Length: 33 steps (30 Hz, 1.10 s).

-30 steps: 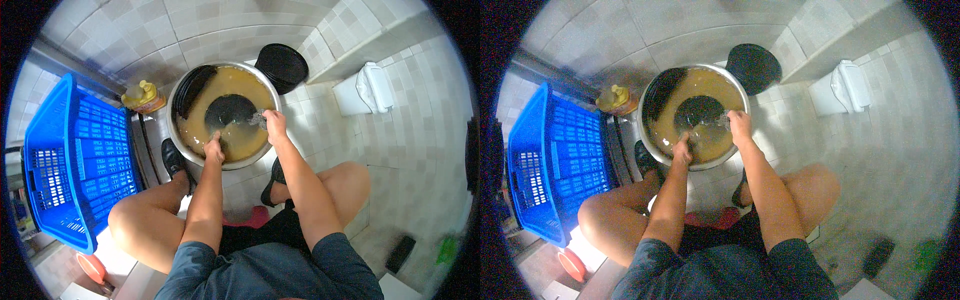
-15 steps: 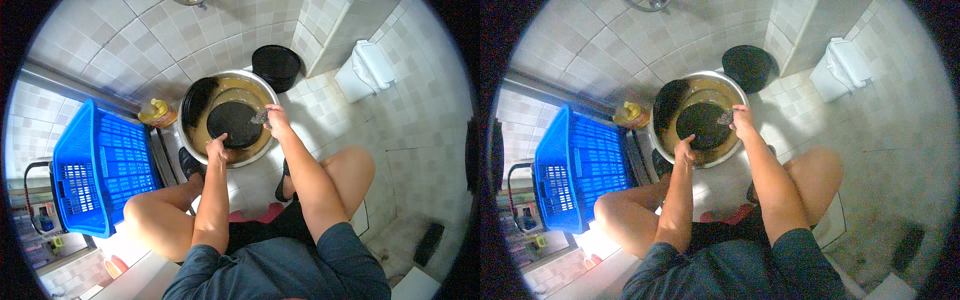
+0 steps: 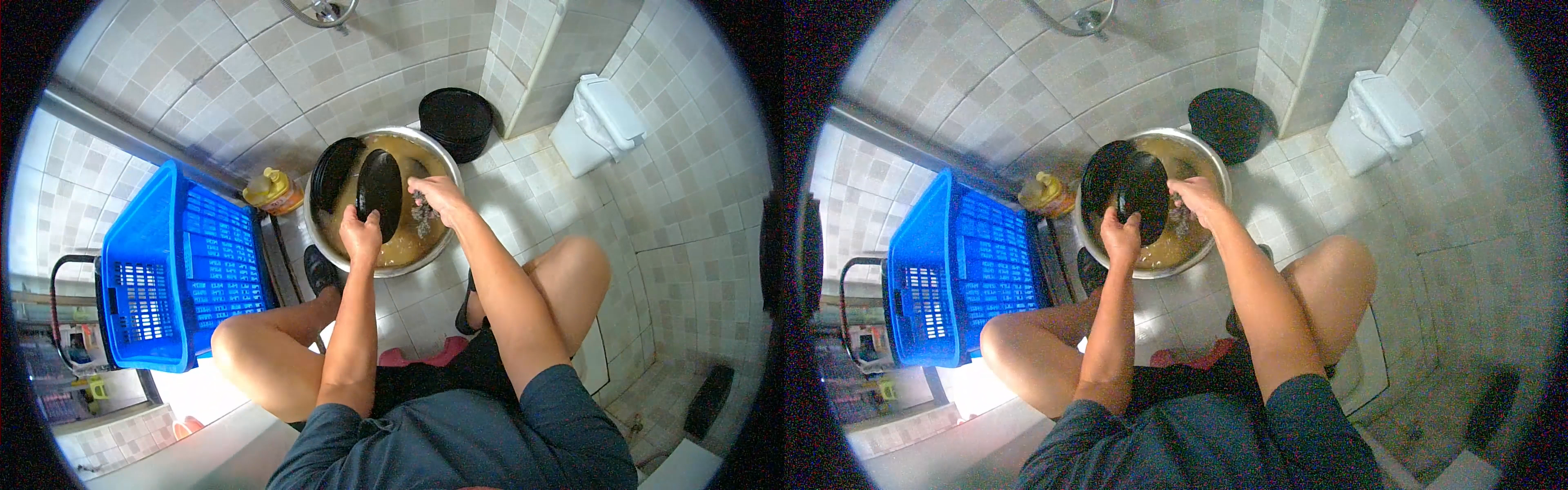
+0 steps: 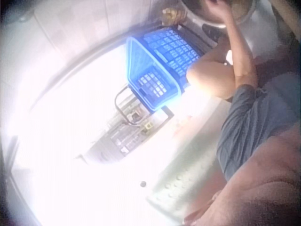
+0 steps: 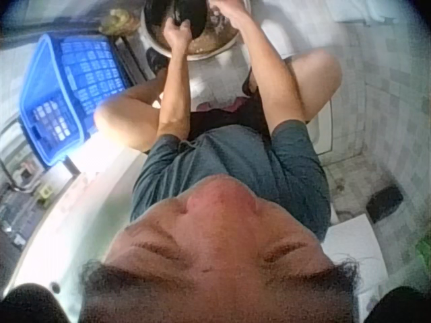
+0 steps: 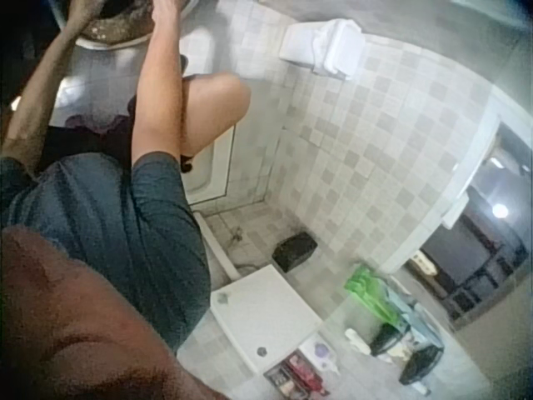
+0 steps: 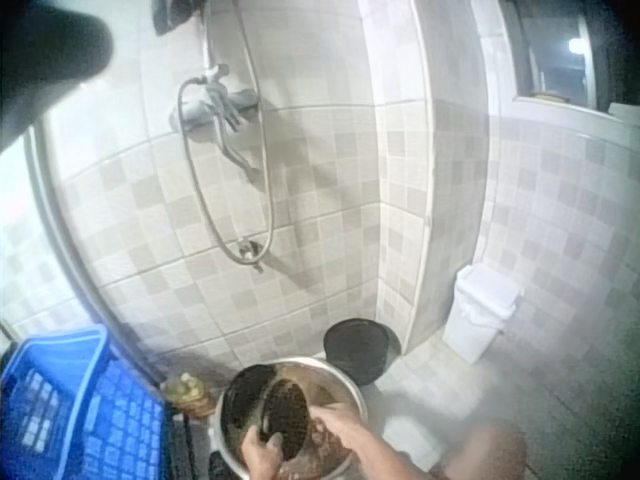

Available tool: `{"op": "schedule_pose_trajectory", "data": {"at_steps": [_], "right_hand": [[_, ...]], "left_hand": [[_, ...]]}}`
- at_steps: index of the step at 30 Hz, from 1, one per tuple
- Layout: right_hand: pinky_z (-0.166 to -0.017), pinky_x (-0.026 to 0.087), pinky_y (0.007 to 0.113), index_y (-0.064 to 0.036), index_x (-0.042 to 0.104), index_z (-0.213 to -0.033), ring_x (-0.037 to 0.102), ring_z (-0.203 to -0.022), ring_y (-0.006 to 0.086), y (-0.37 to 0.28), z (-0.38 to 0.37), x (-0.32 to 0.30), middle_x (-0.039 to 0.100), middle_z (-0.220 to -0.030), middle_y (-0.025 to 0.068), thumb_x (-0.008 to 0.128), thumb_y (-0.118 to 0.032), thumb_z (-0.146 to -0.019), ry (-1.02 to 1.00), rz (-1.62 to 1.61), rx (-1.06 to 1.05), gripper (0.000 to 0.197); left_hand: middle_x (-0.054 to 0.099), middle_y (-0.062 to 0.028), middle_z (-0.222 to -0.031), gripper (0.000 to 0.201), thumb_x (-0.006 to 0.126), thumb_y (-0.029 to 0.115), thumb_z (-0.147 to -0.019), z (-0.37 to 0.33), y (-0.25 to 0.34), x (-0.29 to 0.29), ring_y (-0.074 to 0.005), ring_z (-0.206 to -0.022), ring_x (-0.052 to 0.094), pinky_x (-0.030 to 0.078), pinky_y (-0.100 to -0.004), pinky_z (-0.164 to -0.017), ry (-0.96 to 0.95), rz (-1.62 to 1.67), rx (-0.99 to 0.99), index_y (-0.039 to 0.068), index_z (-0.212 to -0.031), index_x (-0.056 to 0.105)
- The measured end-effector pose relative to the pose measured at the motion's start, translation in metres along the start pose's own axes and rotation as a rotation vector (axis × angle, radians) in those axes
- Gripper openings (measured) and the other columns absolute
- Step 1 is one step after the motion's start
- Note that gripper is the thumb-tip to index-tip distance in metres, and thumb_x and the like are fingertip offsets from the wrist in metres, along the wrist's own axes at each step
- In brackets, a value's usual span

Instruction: The person scrubs several round black lids using a steel wool pad in a large basin of water, then places them into a blue plastic basket.

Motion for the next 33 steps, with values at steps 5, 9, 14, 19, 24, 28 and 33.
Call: {"op": "schedule_pose_trajectory", "data": {"at_steps": [5,9,14,19,24,28,33], "right_hand": [[-0.042,0.036,0.029,-0.0031,0.065,-0.088,0.049,-0.054,0.0131,0.036,-0.010,0.002,0.061,-0.075,0.0040,0.062,-0.024,-0.091,0.039,0.036,0.101,0.021],[-0.040,0.034,0.028,-0.0039,0.063,-0.088,0.049,-0.054,0.0144,0.068,-0.017,-0.013,0.057,-0.070,0.0048,0.060,-0.016,-0.088,0.171,-0.106,0.219,0.012],[-0.040,0.034,0.031,-0.0047,0.064,-0.090,0.049,-0.054,0.0154,0.087,-0.028,-0.015,0.060,-0.074,0.0057,0.061,-0.015,-0.085,0.177,-0.075,0.288,0.011],[-0.040,0.034,0.030,-0.0049,0.065,-0.091,0.050,-0.054,0.0157,0.092,-0.038,-0.015,0.064,-0.077,0.0064,0.063,-0.016,-0.086,0.181,-0.087,0.281,0.012],[-0.041,0.036,0.030,-0.0057,0.066,-0.092,0.052,-0.055,0.0157,0.086,-0.049,-0.016,0.065,-0.079,0.0061,0.063,-0.016,-0.088,0.197,-0.153,0.289,0.011],[-0.041,0.037,0.030,-0.0063,0.068,-0.091,0.053,-0.056,0.0157,0.078,-0.054,-0.010,0.066,-0.080,0.0061,0.063,-0.015,-0.087,0.238,-0.190,0.276,0.011],[-0.041,0.037,0.031,-0.0057,0.067,-0.091,0.053,-0.055,0.0166,0.079,-0.056,-0.012,0.064,-0.078,0.0062,0.065,-0.016,-0.086,0.229,-0.210,0.294,0.011]], "left_hand": [[0.070,-0.0073,-0.091,0.017,0.071,-0.001,-0.080,0.003,-0.023,0.001,-0.0167,-0.078,0.063,0.050,-0.0299,-0.076,0.020,0.427,-0.138,-0.002,-0.095,0.062],[0.070,-0.0089,-0.098,0.020,0.068,-0.004,-0.083,0.009,-0.059,0.007,-0.0223,-0.083,0.067,0.054,-0.0347,-0.082,0.078,0.793,-0.554,0.002,-0.101,0.062],[0.068,-0.0087,-0.106,0.027,0.066,-0.004,-0.085,0.017,-0.090,0.023,-0.0271,-0.094,0.066,0.054,-0.0422,-0.082,0.171,0.926,-0.823,0.006,-0.109,0.060],[0.062,-0.0102,-0.119,0.036,0.063,-0.003,-0.088,0.021,-0.117,0.038,-0.0318,-0.106,0.062,0.054,-0.0498,-0.086,0.192,0.908,-0.979,0.010,-0.119,0.054],[0.056,-0.0140,-0.132,0.046,0.060,0.005,-0.093,0.020,-0.168,0.062,-0.0367,-0.117,0.056,0.043,-0.0570,-0.102,0.013,1.149,-0.954,0.009,-0.137,0.046],[0.057,-0.0141,-0.131,0.039,0.058,0.007,-0.094,0.016,-0.214,0.070,-0.0362,-0.114,0.057,0.047,-0.0526,-0.101,0.031,1.154,-1.031,0.004,-0.132,0.049],[0.056,-0.0105,-0.135,0.047,0.064,0.005,-0.091,0.021,-0.247,0.081,-0.0320,-0.113,0.058,0.041,-0.0512,-0.104,0.067,0.952,-1.300,0.008,-0.135,0.050]]}}
Point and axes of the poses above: each hand's wrist, its own z-axis away from the middle knuckle, its own x-axis out of the palm, y = z × x, the point moved 4 cm from there along -z, towards the middle knuckle
